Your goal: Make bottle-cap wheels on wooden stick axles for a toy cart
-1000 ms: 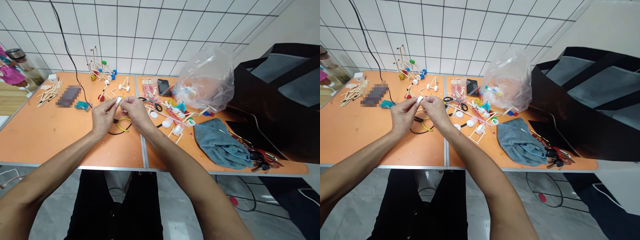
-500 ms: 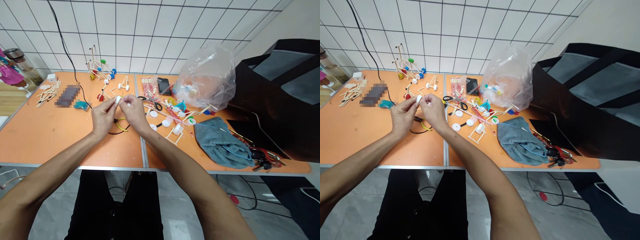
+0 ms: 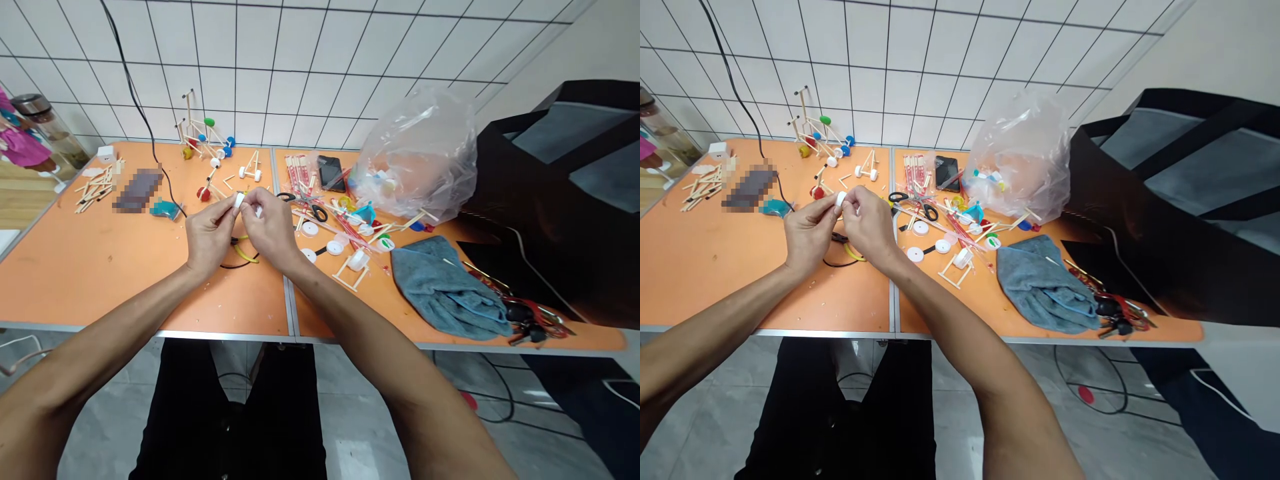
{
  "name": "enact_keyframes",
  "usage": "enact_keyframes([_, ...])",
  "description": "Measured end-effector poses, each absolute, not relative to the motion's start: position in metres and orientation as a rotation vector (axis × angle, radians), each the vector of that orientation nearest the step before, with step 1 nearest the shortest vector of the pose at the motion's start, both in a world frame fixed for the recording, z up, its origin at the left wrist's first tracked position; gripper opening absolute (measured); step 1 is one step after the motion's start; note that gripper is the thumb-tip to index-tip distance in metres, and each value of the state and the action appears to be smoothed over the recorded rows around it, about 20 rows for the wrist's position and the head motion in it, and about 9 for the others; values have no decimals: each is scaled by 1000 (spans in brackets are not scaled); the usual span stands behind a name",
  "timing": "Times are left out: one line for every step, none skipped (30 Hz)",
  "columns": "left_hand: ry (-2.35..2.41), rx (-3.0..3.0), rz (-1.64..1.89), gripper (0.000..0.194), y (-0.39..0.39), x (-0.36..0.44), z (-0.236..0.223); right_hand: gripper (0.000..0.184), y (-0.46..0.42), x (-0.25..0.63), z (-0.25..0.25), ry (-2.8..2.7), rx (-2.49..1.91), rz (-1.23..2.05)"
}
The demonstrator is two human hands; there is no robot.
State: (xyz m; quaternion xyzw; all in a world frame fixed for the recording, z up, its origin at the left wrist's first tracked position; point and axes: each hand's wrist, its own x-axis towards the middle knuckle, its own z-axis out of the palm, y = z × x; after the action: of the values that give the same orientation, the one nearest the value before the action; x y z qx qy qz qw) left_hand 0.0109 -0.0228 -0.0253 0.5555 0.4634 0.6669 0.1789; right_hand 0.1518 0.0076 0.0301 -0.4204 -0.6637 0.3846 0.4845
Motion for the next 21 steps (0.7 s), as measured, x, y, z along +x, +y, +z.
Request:
enact_keyframes([1308,1574,1888,27,-23,11,-25,19,7,152,31,-1631,-1024,904])
enact_keyframes([1313,1583,1886,27,-23,11,-25,19,8,152,31,-1628,-1022,933])
enact_keyframes([1322,1596,1881,27,-24,10,-24,20,9,153,31,-1605,-1018,1021])
enact_keyframes([1331,1607,1878,28,-24,10,-24,20,11,153,30,-1560,-1007,1159])
enact_keyframes([1338,1616,1876,28,-24,10,-24,20,13,154,29,-1497,-985,1323])
enact_keyframes([1340,1622,1878,29,-24,10,-24,21,14,154,29,-1428,-951,1480])
enact_keyframes([1339,1625,1882,29,-23,10,-24,21,16,155,28,-1365,-917,1600])
enact_keyframes([1339,1625,1887,29,-23,10,-24,22,16,155,28,-1328,-897,1655])
enact_keyframes([1340,1622,1891,29,-23,11,-25,23,16,155,28,-1331,-898,1636])
enact_keyframes([1343,1617,1891,29,-23,11,-25,22,15,155,28,-1367,-921,1546])
enact_keyframes([1342,1614,1891,28,-23,11,-26,21,14,154,29,-1417,-954,1414])
enact_keyframes([1338,1610,1892,28,-23,12,-26,20,13,154,30,-1466,-987,1279])
enact_keyframes([1331,1610,1891,28,-23,12,-26,19,12,154,31,-1505,-1011,1176])
enact_keyframes([1326,1616,1887,27,-24,12,-26,17,11,154,31,-1522,-1018,1133])
enact_keyframes([1325,1626,1882,27,-24,11,-26,17,12,155,31,-1513,-1010,1170])
enact_keyframes([1329,1637,1878,27,-24,11,-26,17,12,155,30,-1477,-988,1281])
enact_keyframes([1335,1645,1875,27,-24,11,-25,17,14,156,29,-1422,-953,1434])
enact_keyframes([1340,1651,1876,27,-25,11,-24,18,15,156,28,-1359,-914,1586])
enact_keyframes([1343,1652,1878,27,-25,11,-24,19,17,157,26,-1306,-879,1700])
enact_keyframes([1343,1652,1880,27,-24,11,-24,21,18,157,25,-1281,-862,1750])
enact_keyframes([1342,1653,1877,27,-24,10,-24,21,18,157,25,-1298,-866,1725])
